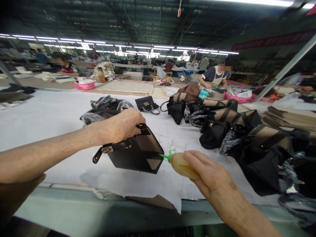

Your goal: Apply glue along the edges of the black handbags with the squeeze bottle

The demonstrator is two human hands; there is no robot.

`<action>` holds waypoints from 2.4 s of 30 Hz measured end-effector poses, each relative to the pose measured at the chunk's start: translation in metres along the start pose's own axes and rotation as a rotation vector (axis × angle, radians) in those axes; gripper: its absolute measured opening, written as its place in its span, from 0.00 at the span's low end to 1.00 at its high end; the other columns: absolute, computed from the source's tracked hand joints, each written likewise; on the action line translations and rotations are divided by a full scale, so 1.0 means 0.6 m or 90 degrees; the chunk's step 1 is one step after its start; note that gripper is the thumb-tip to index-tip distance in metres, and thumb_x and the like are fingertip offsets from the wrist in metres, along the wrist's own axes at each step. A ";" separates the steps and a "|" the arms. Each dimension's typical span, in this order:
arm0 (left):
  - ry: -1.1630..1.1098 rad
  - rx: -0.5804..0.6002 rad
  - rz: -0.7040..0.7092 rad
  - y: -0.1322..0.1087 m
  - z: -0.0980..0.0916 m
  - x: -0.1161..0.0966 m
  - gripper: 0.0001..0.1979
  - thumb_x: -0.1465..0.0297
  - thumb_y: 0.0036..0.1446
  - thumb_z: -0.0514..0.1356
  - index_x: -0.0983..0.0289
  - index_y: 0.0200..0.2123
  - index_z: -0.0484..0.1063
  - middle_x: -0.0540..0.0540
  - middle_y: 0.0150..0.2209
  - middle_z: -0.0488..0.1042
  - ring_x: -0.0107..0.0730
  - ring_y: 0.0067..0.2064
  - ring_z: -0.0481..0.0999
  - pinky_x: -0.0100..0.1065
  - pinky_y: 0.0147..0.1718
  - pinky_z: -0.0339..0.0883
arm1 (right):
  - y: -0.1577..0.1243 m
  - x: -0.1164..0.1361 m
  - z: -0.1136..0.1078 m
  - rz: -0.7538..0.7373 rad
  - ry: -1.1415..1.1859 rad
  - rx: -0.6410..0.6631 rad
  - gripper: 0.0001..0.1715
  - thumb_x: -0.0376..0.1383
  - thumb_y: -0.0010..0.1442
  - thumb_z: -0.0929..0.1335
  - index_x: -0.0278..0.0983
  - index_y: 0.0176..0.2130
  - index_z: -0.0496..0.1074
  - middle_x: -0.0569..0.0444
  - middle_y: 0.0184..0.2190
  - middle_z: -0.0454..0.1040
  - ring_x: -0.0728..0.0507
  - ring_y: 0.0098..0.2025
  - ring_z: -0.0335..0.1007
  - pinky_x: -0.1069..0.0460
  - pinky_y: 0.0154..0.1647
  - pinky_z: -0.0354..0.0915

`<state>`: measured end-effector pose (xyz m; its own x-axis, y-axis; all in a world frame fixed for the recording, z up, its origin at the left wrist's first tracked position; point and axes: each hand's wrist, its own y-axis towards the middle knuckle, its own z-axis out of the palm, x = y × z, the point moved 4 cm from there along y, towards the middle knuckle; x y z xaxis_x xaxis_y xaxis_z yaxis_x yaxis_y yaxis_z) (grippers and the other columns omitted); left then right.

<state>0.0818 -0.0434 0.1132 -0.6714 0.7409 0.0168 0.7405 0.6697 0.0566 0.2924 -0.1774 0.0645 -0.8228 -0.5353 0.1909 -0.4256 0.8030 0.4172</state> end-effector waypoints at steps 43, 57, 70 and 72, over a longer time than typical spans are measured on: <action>0.049 0.323 0.063 -0.062 0.035 -0.130 0.14 0.76 0.34 0.64 0.65 0.30 0.72 0.58 0.30 0.74 0.42 0.30 0.72 0.37 0.28 0.60 | -0.068 -0.035 0.073 0.260 0.211 0.105 0.13 0.43 0.61 0.64 0.41 0.44 0.67 0.52 0.37 0.74 0.40 0.36 0.72 0.48 0.33 0.67; -0.035 0.222 -0.060 -0.108 0.056 -0.104 0.09 0.67 0.55 0.52 0.61 0.26 0.68 0.52 0.27 0.71 0.34 0.26 0.70 0.33 0.24 0.53 | -0.082 -0.021 0.067 0.297 0.283 0.135 0.12 0.45 0.61 0.64 0.42 0.42 0.69 0.55 0.35 0.75 0.41 0.35 0.71 0.50 0.32 0.66; -0.079 -0.024 -0.154 -0.200 0.063 -0.098 0.13 0.70 0.59 0.47 0.60 0.40 0.71 0.55 0.47 0.70 0.31 0.38 0.73 0.30 0.32 0.66 | -0.065 0.004 0.050 0.299 0.288 0.126 0.13 0.48 0.59 0.65 0.44 0.39 0.70 0.57 0.32 0.75 0.42 0.32 0.71 0.51 0.30 0.64; -0.035 -0.098 -0.146 -0.211 0.060 -0.102 0.14 0.70 0.60 0.47 0.60 0.41 0.71 0.55 0.47 0.70 0.32 0.39 0.73 0.31 0.31 0.67 | -0.063 0.002 0.048 0.299 0.263 0.099 0.15 0.50 0.58 0.65 0.44 0.40 0.70 0.57 0.33 0.75 0.42 0.32 0.71 0.51 0.30 0.64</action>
<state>0.0301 -0.1720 0.0693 -0.8153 0.5750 -0.0683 0.5529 0.8080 0.2036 0.2965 -0.2007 0.0234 -0.7351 -0.1487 0.6615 -0.1301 0.9885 0.0776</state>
